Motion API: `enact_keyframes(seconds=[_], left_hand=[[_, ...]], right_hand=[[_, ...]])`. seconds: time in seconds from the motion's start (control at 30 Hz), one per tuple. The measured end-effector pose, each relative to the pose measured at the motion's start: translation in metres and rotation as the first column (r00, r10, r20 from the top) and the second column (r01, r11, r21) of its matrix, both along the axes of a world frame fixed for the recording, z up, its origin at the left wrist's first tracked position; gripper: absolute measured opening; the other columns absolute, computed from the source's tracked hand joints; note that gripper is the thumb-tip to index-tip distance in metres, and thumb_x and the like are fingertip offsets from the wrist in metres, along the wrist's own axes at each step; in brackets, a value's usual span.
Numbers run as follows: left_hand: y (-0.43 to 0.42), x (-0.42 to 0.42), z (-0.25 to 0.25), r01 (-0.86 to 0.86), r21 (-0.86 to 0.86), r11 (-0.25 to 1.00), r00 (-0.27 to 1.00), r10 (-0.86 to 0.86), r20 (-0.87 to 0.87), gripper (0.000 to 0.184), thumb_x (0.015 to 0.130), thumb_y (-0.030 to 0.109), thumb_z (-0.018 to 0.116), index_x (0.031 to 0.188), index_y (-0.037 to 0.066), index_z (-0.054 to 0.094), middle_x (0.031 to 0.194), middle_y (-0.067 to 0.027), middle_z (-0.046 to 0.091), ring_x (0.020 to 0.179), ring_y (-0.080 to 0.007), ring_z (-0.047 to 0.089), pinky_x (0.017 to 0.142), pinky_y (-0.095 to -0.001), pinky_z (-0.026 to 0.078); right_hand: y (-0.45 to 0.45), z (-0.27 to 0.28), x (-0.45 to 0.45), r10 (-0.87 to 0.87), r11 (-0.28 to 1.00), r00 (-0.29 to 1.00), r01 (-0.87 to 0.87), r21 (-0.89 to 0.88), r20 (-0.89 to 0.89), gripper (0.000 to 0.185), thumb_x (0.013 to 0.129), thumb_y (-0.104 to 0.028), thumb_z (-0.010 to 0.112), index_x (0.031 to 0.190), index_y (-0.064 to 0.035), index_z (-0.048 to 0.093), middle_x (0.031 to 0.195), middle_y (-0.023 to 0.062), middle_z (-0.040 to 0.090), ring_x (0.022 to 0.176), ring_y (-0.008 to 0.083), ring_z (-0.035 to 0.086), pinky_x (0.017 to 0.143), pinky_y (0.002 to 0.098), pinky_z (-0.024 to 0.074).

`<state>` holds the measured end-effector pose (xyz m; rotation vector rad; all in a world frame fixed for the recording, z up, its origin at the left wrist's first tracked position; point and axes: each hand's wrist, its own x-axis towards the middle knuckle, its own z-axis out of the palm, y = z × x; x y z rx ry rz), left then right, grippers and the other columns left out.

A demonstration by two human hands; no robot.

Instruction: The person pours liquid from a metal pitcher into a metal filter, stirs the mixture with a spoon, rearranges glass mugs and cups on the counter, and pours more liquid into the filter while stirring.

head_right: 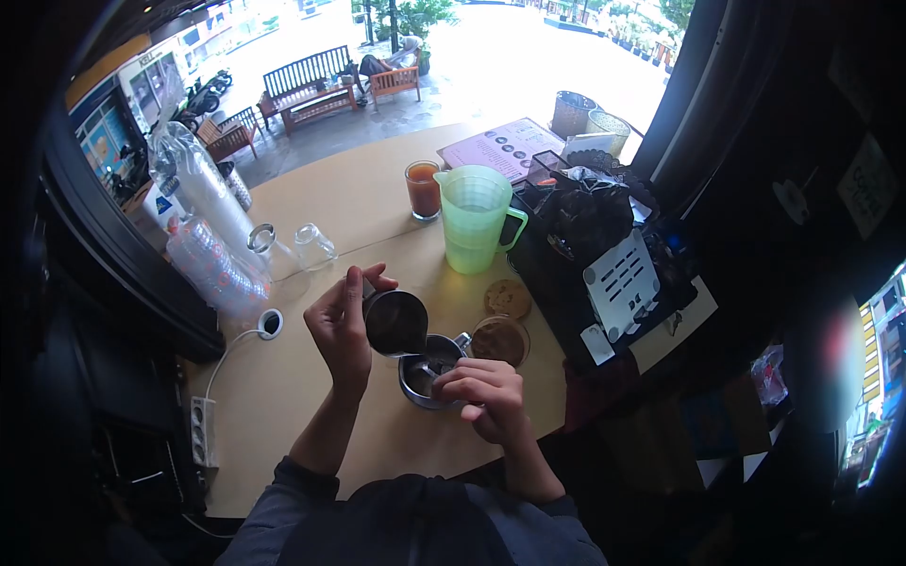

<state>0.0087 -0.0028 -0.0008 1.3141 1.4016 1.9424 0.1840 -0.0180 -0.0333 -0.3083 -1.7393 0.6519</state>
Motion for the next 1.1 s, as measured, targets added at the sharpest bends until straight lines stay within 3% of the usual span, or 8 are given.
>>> enact_keyframes(seconds=[0.07, 0.2, 0.33, 0.47, 0.67, 0.8, 0.93, 1.1], left_hand=[[0.000, -0.001, -0.001, 0.039, 0.005, 0.999, 0.996, -0.039, 0.075, 0.037, 0.098, 0.023, 0.050, 0.092, -0.009, 0.067, 0.076, -0.0133, 0.068, 0.068, -0.0137, 0.065, 0.066, -0.0248, 0.053], [-0.001, 0.000, 0.000, 0.039, -0.002, 0.999, 0.997, -0.038, 0.068, 0.038, 0.098, 0.023, 0.050, 0.092, -0.010, 0.067, 0.076, -0.0139, 0.068, 0.068, -0.0139, 0.065, 0.066, -0.0245, 0.053], [-0.001, 0.000, -0.001, 0.054, 0.003, 0.999, 0.994, -0.054, 0.090, 0.038, 0.098, 0.023, 0.050, 0.092, -0.010, 0.067, 0.075, -0.0138, 0.068, 0.068, -0.0140, 0.065, 0.065, -0.0245, 0.053], [-0.004, 0.000, 0.005, 0.094, -0.025, 0.995, 0.973, -0.087, 0.213, 0.038, 0.098, 0.024, 0.050, 0.095, -0.010, 0.067, 0.076, -0.0139, 0.068, 0.069, -0.0145, 0.066, 0.067, -0.0251, 0.053], [-0.005, -0.003, 0.002, 0.094, -0.006, 0.996, 0.941, -0.087, 0.328, 0.038, 0.098, 0.023, 0.050, 0.096, -0.012, 0.065, 0.079, -0.0140, 0.068, 0.072, -0.0161, 0.066, 0.070, -0.0264, 0.054], [-0.006, -0.001, 0.001, 0.069, 0.008, 0.998, 0.948, -0.068, 0.312, 0.039, 0.099, 0.023, 0.049, 0.096, -0.012, 0.065, 0.079, -0.0136, 0.067, 0.072, -0.0165, 0.066, 0.070, -0.0268, 0.054], [-0.006, -0.001, -0.002, 0.014, 0.024, 1.000, 0.980, -0.019, 0.199, 0.038, 0.099, 0.021, 0.048, 0.094, -0.012, 0.066, 0.078, -0.0128, 0.068, 0.072, -0.0161, 0.066, 0.071, -0.0265, 0.053], [-0.009, 0.001, 0.000, -0.008, 0.045, 0.999, 0.999, 0.006, 0.047, 0.037, 0.100, 0.020, 0.047, 0.093, -0.010, 0.067, 0.077, -0.0118, 0.067, 0.071, -0.0150, 0.065, 0.071, -0.0256, 0.052]], right_hand=[[0.002, -0.001, 0.003, 0.100, 0.995, 0.995, -0.101, -0.021, -0.026, 0.059, 0.096, -0.050, 0.040, 0.073, 0.0013, 0.056, 0.067, 0.0115, 0.062, 0.055, 0.0218, 0.060, 0.050, 0.0301, 0.0461], [0.006, -0.003, -0.001, -0.092, 0.994, 0.994, 0.089, -0.059, -0.054, 0.065, 0.096, -0.055, 0.034, 0.067, 0.0003, 0.050, 0.064, 0.0118, 0.061, 0.053, 0.0206, 0.058, 0.048, 0.0290, 0.0448], [0.003, -0.009, 0.005, 0.090, 0.986, 0.988, -0.105, -0.127, -0.122, 0.068, 0.095, -0.058, 0.032, 0.067, 0.0004, 0.051, 0.061, 0.0123, 0.060, 0.051, 0.0201, 0.057, 0.046, 0.0279, 0.0419], [0.004, -0.007, -0.001, -0.068, 0.993, 0.992, 0.058, -0.102, -0.106, 0.068, 0.095, -0.058, 0.032, 0.066, 0.0004, 0.050, 0.061, 0.0138, 0.060, 0.051, 0.0189, 0.056, 0.046, 0.0273, 0.0413], [0.004, -0.022, 0.008, 0.018, 0.952, 0.963, -0.099, -0.290, -0.270, 0.069, 0.094, -0.059, 0.034, 0.067, 0.0021, 0.051, 0.061, 0.0164, 0.059, 0.052, 0.0194, 0.056, 0.049, 0.0274, 0.0426], [0.002, -0.010, -0.011, -0.097, 0.988, 0.986, 0.080, -0.129, -0.134, 0.068, 0.096, -0.057, 0.030, 0.068, 0.0003, 0.051, 0.059, 0.0142, 0.058, 0.048, 0.0169, 0.052, 0.046, 0.0270, 0.0391], [0.000, -0.018, 0.000, 0.134, 0.941, 0.949, -0.212, -0.263, -0.285, 0.066, 0.096, -0.056, 0.033, 0.069, 0.0012, 0.052, 0.059, 0.0134, 0.059, 0.048, 0.0188, 0.053, 0.048, 0.0273, 0.0408], [0.002, -0.007, -0.008, -0.086, 0.993, 0.989, 0.075, -0.096, -0.117, 0.066, 0.096, -0.056, 0.035, 0.069, 0.0016, 0.052, 0.062, 0.0146, 0.062, 0.051, 0.0193, 0.057, 0.047, 0.0277, 0.0420]])
